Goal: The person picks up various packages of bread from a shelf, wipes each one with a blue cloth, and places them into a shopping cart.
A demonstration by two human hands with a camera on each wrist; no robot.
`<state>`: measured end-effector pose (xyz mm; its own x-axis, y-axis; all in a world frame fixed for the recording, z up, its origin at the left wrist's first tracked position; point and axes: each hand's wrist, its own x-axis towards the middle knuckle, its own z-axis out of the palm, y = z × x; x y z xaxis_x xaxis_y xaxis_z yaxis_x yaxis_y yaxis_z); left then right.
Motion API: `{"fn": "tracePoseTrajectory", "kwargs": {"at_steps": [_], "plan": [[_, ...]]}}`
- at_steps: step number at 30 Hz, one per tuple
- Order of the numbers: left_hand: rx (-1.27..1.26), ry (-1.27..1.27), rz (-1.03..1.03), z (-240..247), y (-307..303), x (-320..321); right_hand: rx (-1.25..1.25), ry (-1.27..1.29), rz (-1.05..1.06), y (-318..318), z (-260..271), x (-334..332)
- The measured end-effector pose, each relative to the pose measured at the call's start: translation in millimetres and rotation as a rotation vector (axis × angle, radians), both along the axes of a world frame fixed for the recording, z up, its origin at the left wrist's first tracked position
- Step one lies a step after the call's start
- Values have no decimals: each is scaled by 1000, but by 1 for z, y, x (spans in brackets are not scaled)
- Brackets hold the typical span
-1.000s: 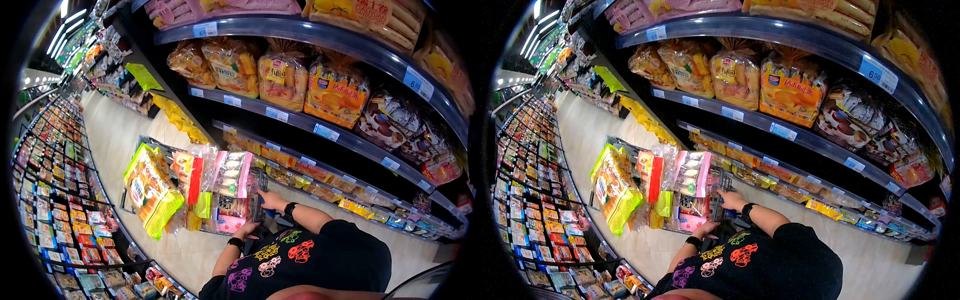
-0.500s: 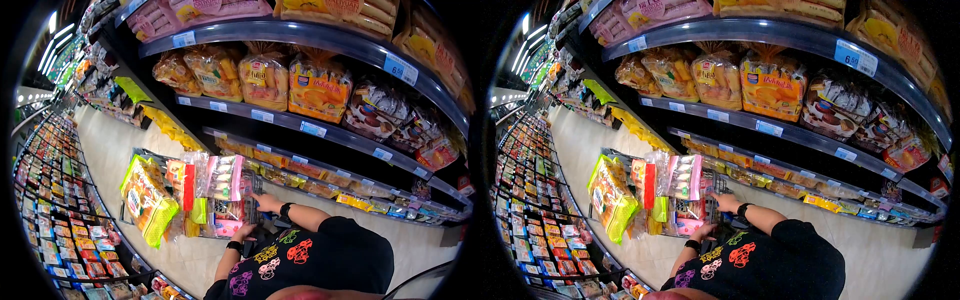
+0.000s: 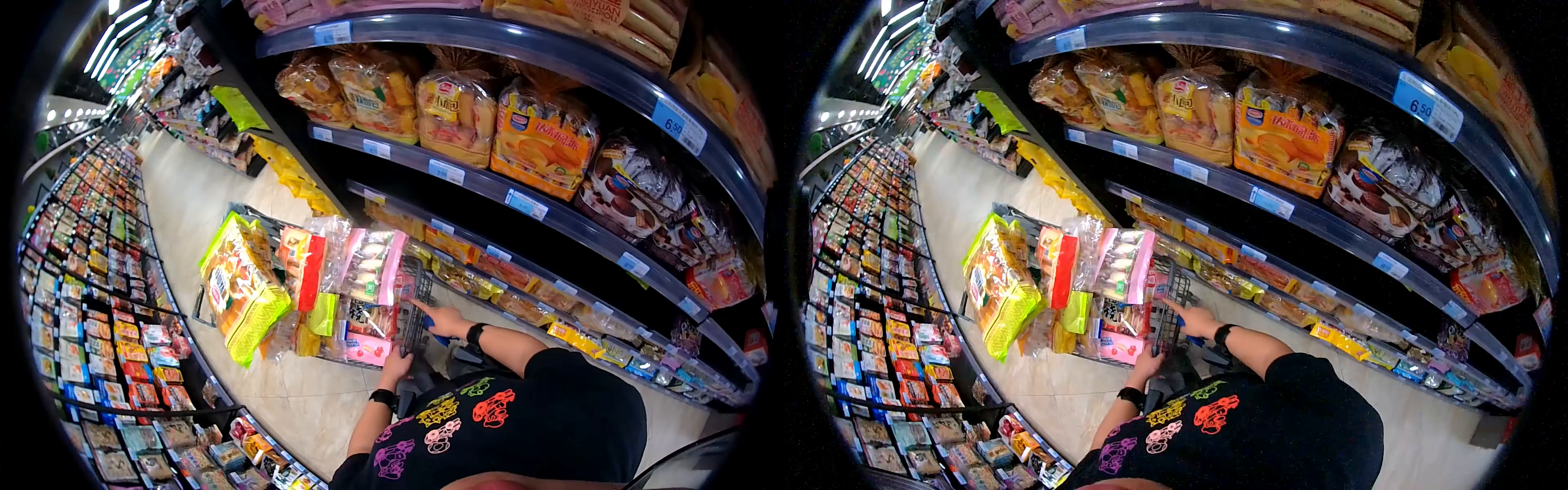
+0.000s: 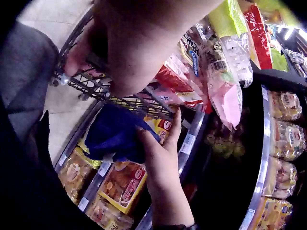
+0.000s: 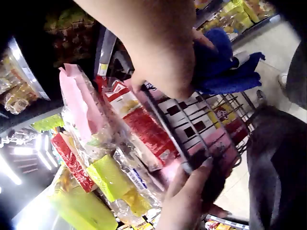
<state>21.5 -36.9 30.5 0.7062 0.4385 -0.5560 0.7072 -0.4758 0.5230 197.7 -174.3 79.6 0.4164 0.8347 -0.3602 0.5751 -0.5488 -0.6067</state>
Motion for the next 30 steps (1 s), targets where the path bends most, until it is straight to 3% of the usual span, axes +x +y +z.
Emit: {"fn": "tracePoseTrajectory", "kwargs": {"at_steps": [1, 2, 4, 5, 6, 7, 8, 9, 12, 13, 15, 17, 18, 19, 20, 22, 25, 29, 30], "plan": [[177, -61, -69, -5, -6, -10, 28, 28, -23, -11, -14, -5], [183, -85, -17, -11, -13, -17, 47, 59, -49, -27, -34, -9], [193, -120, 73, 25, -30, -16, -4, 125, -9, -69, -111, -15], [229, -154, 75, 26, -35, -17, -168, 157, -50, -98, -131, -21], [264, -191, 73, 22, -38, -20, -167, 87, -45, -135, -179, -25], [302, -234, 67, 18, -38, -20, -338, 246, -203, -167, -151, -31], [276, -251, 63, 12, -36, -22, -338, 75, -144, -207, -194, -40], [247, -269, 61, 7, -35, -23, -434, 334, -465, -240, -170, -48], [165, -339, -2, -6, -27, -32, -470, 378, -926, -320, -211, -75], [133, -386, -18, -11, -28, -37, -476, 405, -957, -333, -193, -88], [263, -410, -128, 3, -39, -61, -501, 169, -477, -359, -260, -104], [407, -435, -246, 25, -64, -98, -482, 64, -665, -326, -170, -140], [220, -416, -214, 40, -78, -115, -490, 308, -838, -306, -141, -149], [116, -361, -178, 33, -92, -136, -366, 23, -630, -302, -146, -160], [15, -304, -138, 20, -105, -161, -356, 61, -545, -281, -118, -173], [-177, -207, -96, 0, -140, -212, -245, 10, -435, -259, -120, -196], [-255, -379, -241, -18, -172, -282, 52, -47, -206, -216, -105, -242], [-289, -461, -159, 34, -171, -316, 136, 82, 108, -152, -14, -318], [-219, -552, -129, 38, -168, -318, 274, 126, 112, -142, 9, -335]]}}
